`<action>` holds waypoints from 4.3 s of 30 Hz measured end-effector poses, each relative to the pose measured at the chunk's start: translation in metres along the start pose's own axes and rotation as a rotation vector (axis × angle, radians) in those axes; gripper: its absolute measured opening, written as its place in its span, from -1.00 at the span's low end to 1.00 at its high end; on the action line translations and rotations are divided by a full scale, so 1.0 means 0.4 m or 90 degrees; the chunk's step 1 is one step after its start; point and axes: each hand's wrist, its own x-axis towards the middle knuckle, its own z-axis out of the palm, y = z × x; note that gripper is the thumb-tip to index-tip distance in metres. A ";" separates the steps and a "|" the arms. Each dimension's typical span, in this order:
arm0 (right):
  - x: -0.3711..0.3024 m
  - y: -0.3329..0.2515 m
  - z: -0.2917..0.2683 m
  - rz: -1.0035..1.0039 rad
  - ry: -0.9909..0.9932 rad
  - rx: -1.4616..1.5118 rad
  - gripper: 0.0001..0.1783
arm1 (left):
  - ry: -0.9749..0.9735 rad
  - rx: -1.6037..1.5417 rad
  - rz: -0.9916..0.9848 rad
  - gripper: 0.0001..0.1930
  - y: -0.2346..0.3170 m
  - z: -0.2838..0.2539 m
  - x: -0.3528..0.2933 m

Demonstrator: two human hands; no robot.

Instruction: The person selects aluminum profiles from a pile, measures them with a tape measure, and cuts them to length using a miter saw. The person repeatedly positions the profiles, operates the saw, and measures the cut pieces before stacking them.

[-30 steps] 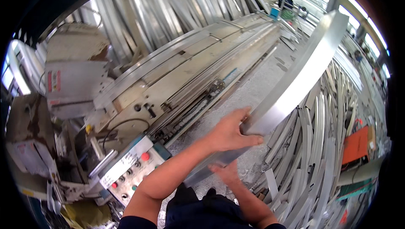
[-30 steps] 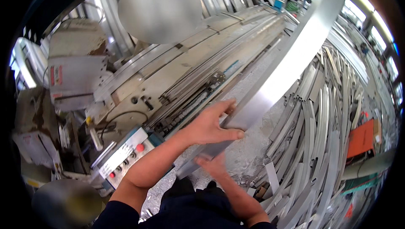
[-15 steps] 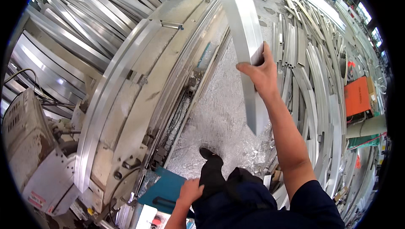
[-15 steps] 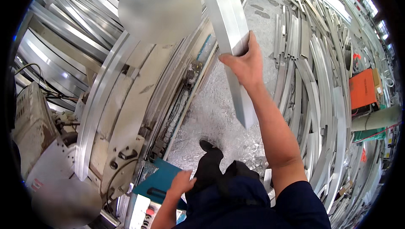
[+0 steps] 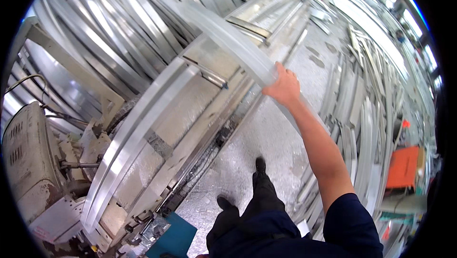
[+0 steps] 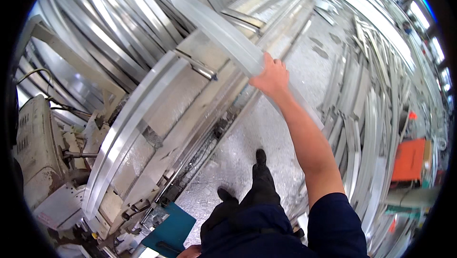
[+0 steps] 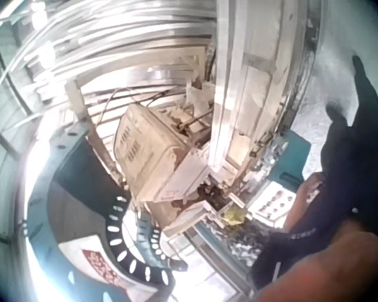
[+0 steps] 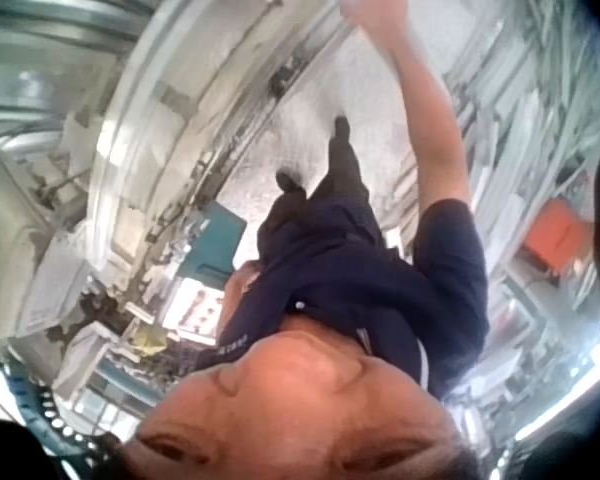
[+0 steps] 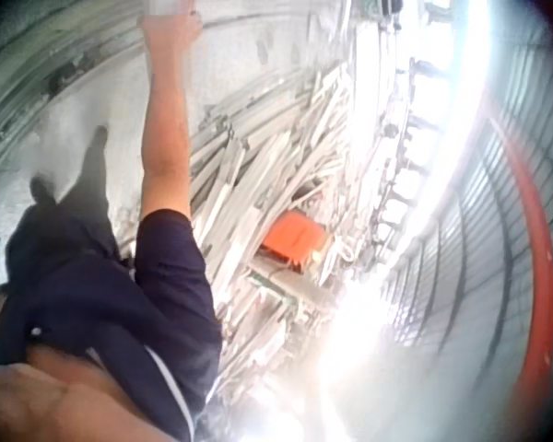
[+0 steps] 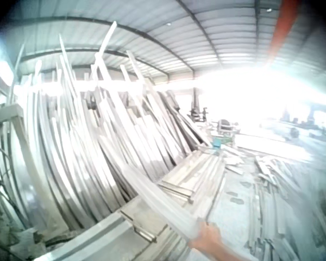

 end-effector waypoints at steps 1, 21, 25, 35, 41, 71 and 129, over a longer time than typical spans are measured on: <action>0.050 0.001 0.013 -0.029 -0.025 -0.008 -0.02 | -0.014 -0.242 -0.162 -0.60 0.035 0.011 0.008; 0.163 0.142 -0.071 -0.465 -0.047 0.167 -0.24 | 0.454 0.251 -0.596 -0.82 0.517 0.071 0.578; 0.022 0.158 -0.136 -0.508 -0.089 0.197 -0.37 | 0.413 0.237 -0.560 -0.83 0.497 0.129 0.574; -0.479 0.251 -0.033 -0.661 -0.587 0.245 -0.58 | 0.542 0.222 -0.027 -0.76 0.576 0.160 0.343; -0.526 0.307 -0.040 -0.641 -0.708 0.238 -0.57 | 0.451 0.240 -0.080 -0.63 0.571 0.216 0.095; -0.254 0.613 -0.457 -0.331 -0.116 0.246 -0.34 | 0.215 -0.180 0.348 -0.84 1.489 -0.459 0.950; 0.033 0.408 -0.396 0.044 -0.223 -0.231 -0.64 | 0.342 -0.750 0.237 -0.78 1.222 -0.975 1.210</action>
